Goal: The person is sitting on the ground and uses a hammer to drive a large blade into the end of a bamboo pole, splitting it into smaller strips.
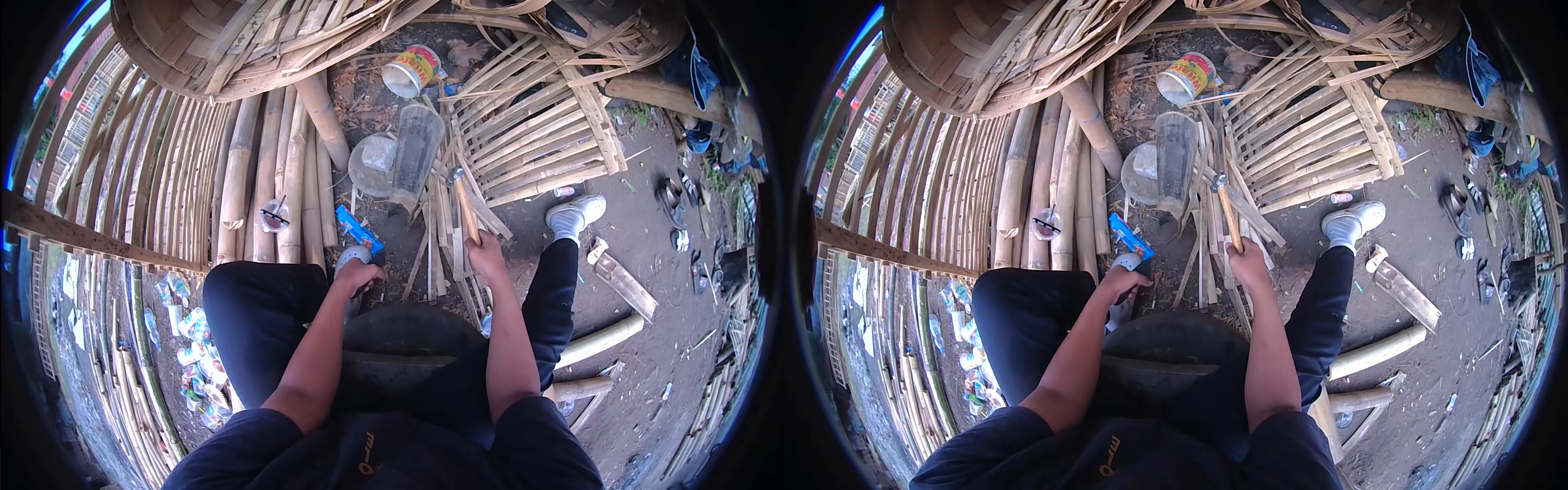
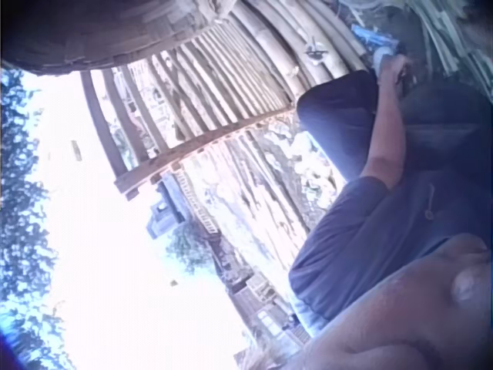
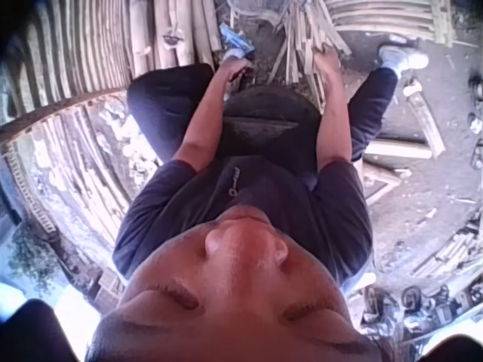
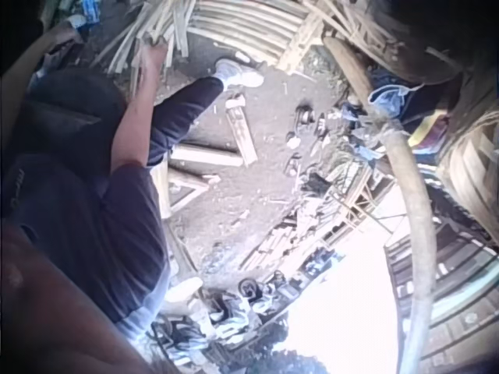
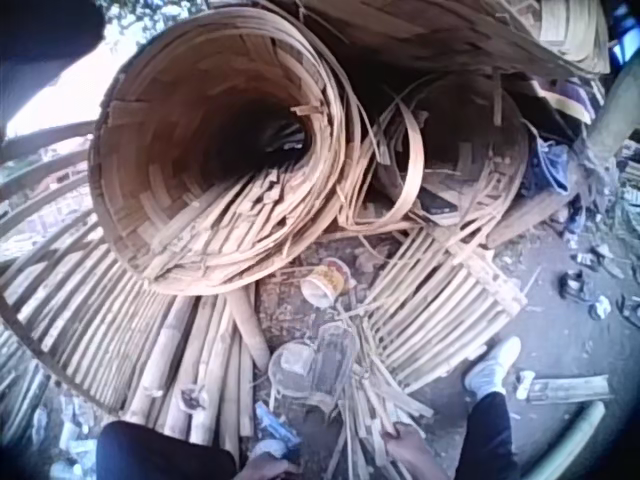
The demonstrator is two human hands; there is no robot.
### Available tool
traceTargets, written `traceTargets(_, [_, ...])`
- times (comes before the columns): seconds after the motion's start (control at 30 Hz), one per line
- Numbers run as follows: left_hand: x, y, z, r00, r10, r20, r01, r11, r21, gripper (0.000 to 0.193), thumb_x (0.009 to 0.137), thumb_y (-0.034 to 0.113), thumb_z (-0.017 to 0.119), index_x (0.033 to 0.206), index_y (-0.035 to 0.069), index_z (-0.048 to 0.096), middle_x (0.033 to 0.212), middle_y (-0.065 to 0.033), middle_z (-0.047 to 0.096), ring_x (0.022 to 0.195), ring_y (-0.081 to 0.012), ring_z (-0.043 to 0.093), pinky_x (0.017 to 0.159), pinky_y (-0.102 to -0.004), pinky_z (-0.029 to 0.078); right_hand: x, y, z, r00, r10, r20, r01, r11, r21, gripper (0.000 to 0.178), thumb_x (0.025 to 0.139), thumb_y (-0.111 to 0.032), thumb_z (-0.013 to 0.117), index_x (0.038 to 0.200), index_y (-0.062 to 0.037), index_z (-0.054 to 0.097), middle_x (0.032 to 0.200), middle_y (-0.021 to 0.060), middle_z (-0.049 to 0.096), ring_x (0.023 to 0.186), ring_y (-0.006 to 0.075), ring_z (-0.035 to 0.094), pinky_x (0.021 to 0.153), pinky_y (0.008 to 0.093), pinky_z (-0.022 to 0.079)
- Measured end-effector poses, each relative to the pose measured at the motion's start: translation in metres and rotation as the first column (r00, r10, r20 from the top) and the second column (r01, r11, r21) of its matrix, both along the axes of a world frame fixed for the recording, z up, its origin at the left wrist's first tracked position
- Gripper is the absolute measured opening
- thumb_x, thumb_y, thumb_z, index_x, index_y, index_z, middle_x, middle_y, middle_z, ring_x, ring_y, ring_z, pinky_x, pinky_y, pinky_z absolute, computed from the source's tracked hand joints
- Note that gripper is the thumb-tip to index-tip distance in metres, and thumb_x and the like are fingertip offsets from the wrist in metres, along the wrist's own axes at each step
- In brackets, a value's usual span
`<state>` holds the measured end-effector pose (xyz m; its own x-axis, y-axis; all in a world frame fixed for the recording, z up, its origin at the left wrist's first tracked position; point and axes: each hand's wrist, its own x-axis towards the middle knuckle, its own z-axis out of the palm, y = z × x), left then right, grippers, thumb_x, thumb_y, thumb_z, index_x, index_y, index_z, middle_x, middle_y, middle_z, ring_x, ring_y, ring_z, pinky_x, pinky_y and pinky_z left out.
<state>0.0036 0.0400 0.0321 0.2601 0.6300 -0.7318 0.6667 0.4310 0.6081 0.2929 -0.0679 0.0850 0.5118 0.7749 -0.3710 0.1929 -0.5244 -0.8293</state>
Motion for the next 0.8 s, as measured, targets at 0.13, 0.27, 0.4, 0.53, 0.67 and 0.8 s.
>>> traceTargets(0.13, [0.006,-0.012,0.005,0.969,-0.109,-0.221,0.123,0.991,0.051,0.024,0.064,0.021,0.073,0.061,0.0,0.063,0.059,-0.0093,0.061,0.051,-0.0186,0.058,0.053,-0.0334,0.045,0.014,-0.024,0.01,0.984,0.172,0.048,-0.166,0.981,-0.103,0.027,0.087,-0.022,0.06,0.082,0.004,0.06,0.065,0.013,0.058,0.057,0.022,0.056,0.056,0.0386,0.043])
traceTargets(0.27, [-0.004,-0.018,-0.018,0.934,-0.125,-0.335,0.161,0.983,0.083,0.017,0.064,0.014,0.071,0.062,-0.001,0.065,0.06,-0.0097,0.063,0.049,-0.017,0.057,0.049,-0.0324,0.043,0.018,-0.039,0.047,0.953,0.275,0.126,-0.246,0.948,-0.203,0.027,0.086,-0.024,0.06,0.082,0.0032,0.061,0.064,0.0142,0.058,0.061,0.0249,0.06,0.058,0.0403,0.046])
traceTargets(0.4, [-0.015,-0.023,-0.067,0.923,-0.169,-0.345,0.182,0.983,0.004,0.027,0.065,0.027,0.062,0.062,0.001,0.067,0.062,-0.0128,0.065,0.059,-0.0246,0.064,0.062,-0.037,0.049,0.028,-0.048,0.044,0.94,0.317,0.122,-0.272,0.917,-0.29,0.034,0.087,-0.032,0.059,0.082,0.0022,0.063,0.07,0.0186,0.061,0.068,0.0318,0.063,0.064,0.0427,0.047])
traceTargets(0.53, [-0.021,-0.028,-0.081,0.924,-0.174,-0.341,0.166,0.985,-0.051,0.025,0.065,0.026,0.062,0.065,0.002,0.068,0.063,-0.0124,0.065,0.06,-0.0245,0.064,0.062,-0.0368,0.049,0.016,-0.042,0.062,0.886,0.425,0.187,-0.347,0.874,-0.341,0.046,0.091,-0.043,0.055,0.084,0.0013,0.064,0.077,0.0214,0.063,0.074,0.0384,0.062,0.068,0.0439,0.047])
traceTargets(0.67, [-0.019,-0.033,-0.078,0.934,-0.144,-0.327,0.136,0.99,-0.048,0.024,0.066,0.026,0.062,0.066,0.002,0.068,0.064,-0.0121,0.065,0.059,-0.024,0.064,0.062,-0.0366,0.049,-0.009,-0.03,0.029,0.862,0.47,0.19,-0.416,0.87,-0.263,0.053,0.093,-0.048,0.049,0.085,0.0029,0.063,0.08,0.025,0.063,0.081,0.0416,0.062,0.073,0.0463,0.047])
traceTargets(0.8, [-0.02,-0.033,-0.073,0.931,-0.142,-0.335,0.124,0.989,-0.074,0.023,0.066,0.025,0.062,0.065,0.002,0.068,0.064,-0.0119,0.066,0.058,-0.0235,0.064,0.061,-0.0363,0.049,-0.045,-0.02,-0.031,0.85,0.458,0.258,-0.403,0.883,-0.241,0.055,0.094,-0.047,0.046,0.086,0.0044,0.062,0.083,0.0273,0.063,0.086,0.0431,0.062,0.078,0.05,0.047])
